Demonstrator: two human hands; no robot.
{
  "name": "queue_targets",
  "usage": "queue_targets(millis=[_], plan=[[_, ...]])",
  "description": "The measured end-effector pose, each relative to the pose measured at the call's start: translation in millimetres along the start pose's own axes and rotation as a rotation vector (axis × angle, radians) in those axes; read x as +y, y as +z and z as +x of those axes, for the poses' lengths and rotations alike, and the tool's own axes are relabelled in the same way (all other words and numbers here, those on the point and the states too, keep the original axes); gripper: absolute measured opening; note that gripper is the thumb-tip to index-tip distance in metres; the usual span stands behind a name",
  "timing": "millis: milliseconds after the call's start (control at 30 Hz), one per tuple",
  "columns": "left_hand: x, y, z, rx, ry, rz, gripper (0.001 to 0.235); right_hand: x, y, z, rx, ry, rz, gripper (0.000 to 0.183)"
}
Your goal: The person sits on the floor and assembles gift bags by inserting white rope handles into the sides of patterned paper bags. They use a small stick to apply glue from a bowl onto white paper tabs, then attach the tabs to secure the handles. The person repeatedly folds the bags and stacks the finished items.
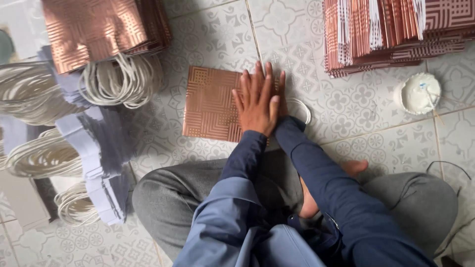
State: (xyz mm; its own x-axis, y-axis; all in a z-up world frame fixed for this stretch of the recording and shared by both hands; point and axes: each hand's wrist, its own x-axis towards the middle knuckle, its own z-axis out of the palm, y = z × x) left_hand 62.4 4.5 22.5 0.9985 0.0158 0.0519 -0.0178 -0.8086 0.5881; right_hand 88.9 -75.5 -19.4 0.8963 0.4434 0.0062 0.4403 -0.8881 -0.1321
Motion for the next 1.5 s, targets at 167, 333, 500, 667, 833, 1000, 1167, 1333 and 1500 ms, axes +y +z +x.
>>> queue_targets(millis=[167, 333, 500, 667, 833, 1000, 1167, 1333, 1500], plan=[[-9.0, 26.9, 6.0, -0.06, 0.028, 0.155, 0.055, 7.8, 11.4, 23.1, -0.039, 0.002, -0.061, 0.061], [-9.3, 29.1, 3.9, -0.012, 0.027, 0.169, 0.055, -1.2, 1.7, 25.8, -0.062, -0.009, -0.111, 0.061], [3.8, -5.8, -16.8, -0.045, -0.122, -0.046, 0.058, -15.3, -38.4, 11.9, -0.024, 0.025, -0.203, 0.061], [-23.0, 40.9, -134.4, 0.458, -0.584, -0.679, 0.062, 44.2, -3.6, 48.5, -0.14, 0.224, 0.762, 0.062], [-52.9, 80.2, -143.6, 0.416, -0.906, -1.032, 0.066, 89.1, 8.3, 47.9, -0.086, 0.157, 0.583, 0.046], [-53.0, 71.5, -129.6, 0.501, -1.041, -1.364, 0.064, 122.0, 44.0, 59.2, -0.212, 0.17, 0.478, 0.027], [-33.9, 35.2, -123.1, 0.54, -1.065, -1.397, 0.055, 110.4, -14.1, 25.6, -0.14, 0.278, 0.786, 0.027], [-48.0, 50.3, -115.2, 0.564, -0.745, -1.293, 0.074, 125.7, -64.5, -11.4, -0.069, 0.228, 1.365, 0.034], [-26.6, -85.8, -67.1, 0.621, -0.202, -1.149, 0.059, 54.1, -216.1, -6.2, 0.0, 0.245, 1.531, 0.053]])
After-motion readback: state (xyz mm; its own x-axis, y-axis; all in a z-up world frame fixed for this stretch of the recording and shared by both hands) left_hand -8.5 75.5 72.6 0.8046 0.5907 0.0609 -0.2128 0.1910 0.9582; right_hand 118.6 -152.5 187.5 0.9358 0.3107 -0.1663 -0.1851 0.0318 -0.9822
